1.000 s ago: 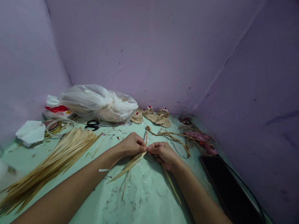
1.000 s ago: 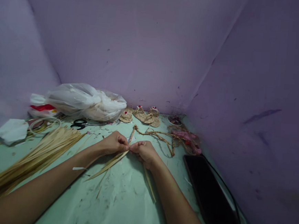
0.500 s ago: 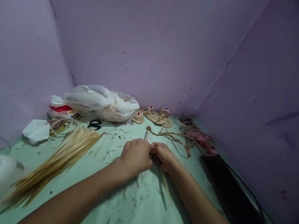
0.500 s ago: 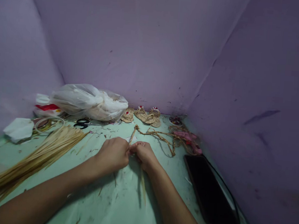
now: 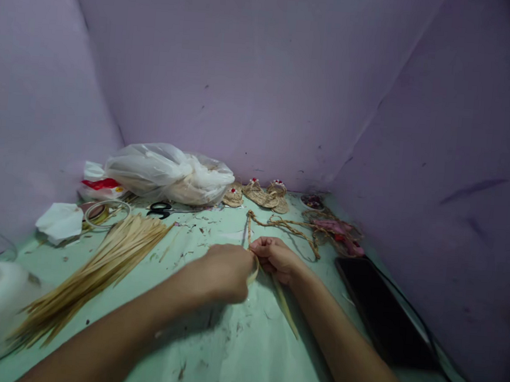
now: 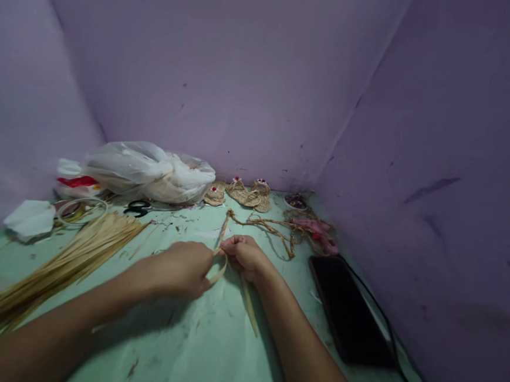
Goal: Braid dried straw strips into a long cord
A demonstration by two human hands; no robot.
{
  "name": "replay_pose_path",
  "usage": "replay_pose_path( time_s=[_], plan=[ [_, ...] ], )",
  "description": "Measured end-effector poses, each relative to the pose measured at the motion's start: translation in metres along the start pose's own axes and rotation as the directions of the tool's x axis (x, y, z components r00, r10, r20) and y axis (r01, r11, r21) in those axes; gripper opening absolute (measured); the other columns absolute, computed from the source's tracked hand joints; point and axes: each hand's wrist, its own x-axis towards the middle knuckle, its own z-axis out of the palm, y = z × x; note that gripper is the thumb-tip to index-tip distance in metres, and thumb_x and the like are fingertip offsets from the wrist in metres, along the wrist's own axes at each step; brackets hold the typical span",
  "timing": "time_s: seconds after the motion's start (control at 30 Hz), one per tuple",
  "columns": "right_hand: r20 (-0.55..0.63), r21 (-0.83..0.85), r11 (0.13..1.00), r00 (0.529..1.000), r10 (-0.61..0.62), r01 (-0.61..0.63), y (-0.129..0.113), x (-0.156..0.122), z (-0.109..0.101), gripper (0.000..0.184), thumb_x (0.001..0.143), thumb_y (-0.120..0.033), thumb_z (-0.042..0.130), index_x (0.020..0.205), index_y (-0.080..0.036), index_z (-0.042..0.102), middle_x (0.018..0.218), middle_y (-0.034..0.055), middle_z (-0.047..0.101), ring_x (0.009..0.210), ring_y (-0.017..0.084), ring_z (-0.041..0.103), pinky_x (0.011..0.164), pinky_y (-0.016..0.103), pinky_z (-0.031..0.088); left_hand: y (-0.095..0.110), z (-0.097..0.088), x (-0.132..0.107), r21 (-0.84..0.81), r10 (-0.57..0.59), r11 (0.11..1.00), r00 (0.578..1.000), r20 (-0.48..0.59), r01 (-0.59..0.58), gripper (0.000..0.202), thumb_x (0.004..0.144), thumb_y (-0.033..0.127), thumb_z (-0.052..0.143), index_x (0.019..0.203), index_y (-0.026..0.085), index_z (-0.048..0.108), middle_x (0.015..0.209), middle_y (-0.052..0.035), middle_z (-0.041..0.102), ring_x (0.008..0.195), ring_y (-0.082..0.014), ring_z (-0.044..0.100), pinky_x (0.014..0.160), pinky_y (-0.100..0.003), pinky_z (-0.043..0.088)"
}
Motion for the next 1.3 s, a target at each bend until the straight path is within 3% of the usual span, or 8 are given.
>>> replay_pose_path(
  time_s=[0.1, 0.17, 0.23, 0.33, 0.53, 0.73, 1.03, 1.3],
  plan=[
    [0.02, 0.028, 0.999, 1.0, 0.017, -0.017, 0.001, 0.002, -0.001, 0.013, 0.06, -0.019, 0.06, 0.057, -0.015, 0.048, 0.039, -0.0057, 0.046, 0.03, 0.003, 0.029, 0.034, 0.018, 0.015, -0.016, -0.032, 0.006, 0.135, -0.059, 0.99, 0.997, 0.057, 0.051, 0.019, 0.053, 0.024, 0.061, 0.041, 0.015, 0.05, 0.036, -0.0002, 0.042, 0.041, -0.0119, 0.043, 0.046, -0.023, 0.029],
    [0.022, 0.054, 0.998, 1.0, 0.017, -0.018, 0.002, 0.003, -0.001, 0.013, 0.059, -0.019, 0.061, 0.057, -0.015, 0.049, 0.043, -0.0041, 0.05, 0.033, 0.004, 0.034, 0.036, 0.018, 0.02, -0.022, -0.039, 0.014, 0.004, -0.081, 0.997, 0.994, -0.067, 0.082, 0.017, 0.059, 0.028, 0.059, 0.051, 0.013, 0.056, 0.039, 0.0002, 0.045, 0.037, -0.0093, 0.041, 0.043, -0.021, 0.027],
    [0.021, 0.073, 0.997, 1.0, -0.004, 0.003, 0.003, 0.003, 0.0, 0.013, 0.058, -0.018, 0.061, 0.056, -0.014, 0.049, 0.042, -0.0039, 0.051, 0.034, 0.004, 0.036, 0.037, 0.018, 0.023, -0.024, -0.033, 0.024, -0.222, -0.15, 0.967, 0.981, -0.12, 0.121, 0.022, 0.063, 0.03, 0.058, 0.074, 0.012, 0.061, 0.041, 0.0022, 0.046, 0.036, -0.0085, 0.041, 0.041, -0.019, 0.026],
    [0.029, 0.082, 0.996, 0.999, -0.045, 0.043, 0.002, 0.002, 0.003, 0.012, 0.056, -0.015, 0.061, 0.054, -0.014, 0.049, 0.041, -0.0036, 0.051, 0.036, 0.005, 0.039, 0.04, 0.019, 0.027, -0.023, -0.01, 0.038, -0.533, -0.233, 0.817, 0.971, 0.046, 0.221, 0.038, 0.063, 0.028, 0.059, 0.096, 0.011, 0.055, 0.039, 0.0054, 0.044, 0.033, -0.0072, 0.038, 0.037, -0.017, 0.023],
    [0.058, -0.107, 0.983, 0.988, -0.145, 0.15, 0.001, 0.001, 0.002, 0.011, 0.055, -0.018, 0.061, 0.052, -0.014, 0.051, 0.046, -0.0021, 0.052, 0.042, 0.006, 0.041, 0.045, 0.019, 0.029, -0.03, 0.009, 0.048, -0.675, -0.154, 0.677, 0.953, 0.26, 0.294, 0.004, 0.062, 0.013, 0.05, 0.064, 0.011, 0.054, 0.042, 0.0031, 0.046, 0.03, -0.0032, 0.03, 0.033, -0.017, 0.014],
    [0.154, -0.353, 0.891, 0.957, -0.245, 0.285, 0.004, 0.01, -0.004, 0.016, 0.056, -0.025, 0.062, 0.053, -0.014, 0.051, 0.046, -0.0017, 0.05, 0.046, 0.007, 0.04, 0.046, 0.02, 0.028, -0.026, 0.012, 0.045, -0.649, -0.238, 0.719, 0.965, 0.108, 0.25, 0.014, 0.055, 0.002, 0.042, 0.049, 0.01, 0.051, 0.033, 0.0014, 0.042, 0.03, -0.0052, 0.031, 0.035, -0.018, 0.019],
    [0.161, -0.423, 0.854, 0.952, -0.259, 0.304, -0.002, 0.004, -0.007, 0.015, 0.059, -0.027, 0.059, 0.059, -0.014, 0.051, 0.054, -0.0004, 0.053, 0.05, 0.008, 0.042, 0.048, 0.02, 0.031, -0.035, 0.014, 0.051, -0.664, -0.203, 0.702, 0.966, 0.162, 0.258, 0.011, 0.056, 0.015, 0.049, 0.046, 0.013, 0.048, 0.032, 0.0033, 0.037, 0.029, -0.0055, 0.03, 0.032, -0.018, 0.018],
    [-0.082, -0.909, 0.405, 0.912, -0.402, 0.097, -0.02, -0.019, 0.007, 0.01, 0.058, -0.017, 0.055, 0.06, -0.017, 0.066, 0.056, 0.0044, 0.061, 0.054, 0.013, 0.049, 0.048, 0.022, 0.028, -0.028, 0.026, 0.057, -0.575, -0.226, 0.795, 0.974, 0.013, 0.192, 0.012, 0.053, 0.011, 0.046, 0.042, 0.014, 0.044, 0.03, 0.0039, 0.033, 0.029, -0.0061, 0.027, 0.034, -0.02, 0.017]
  ],
)
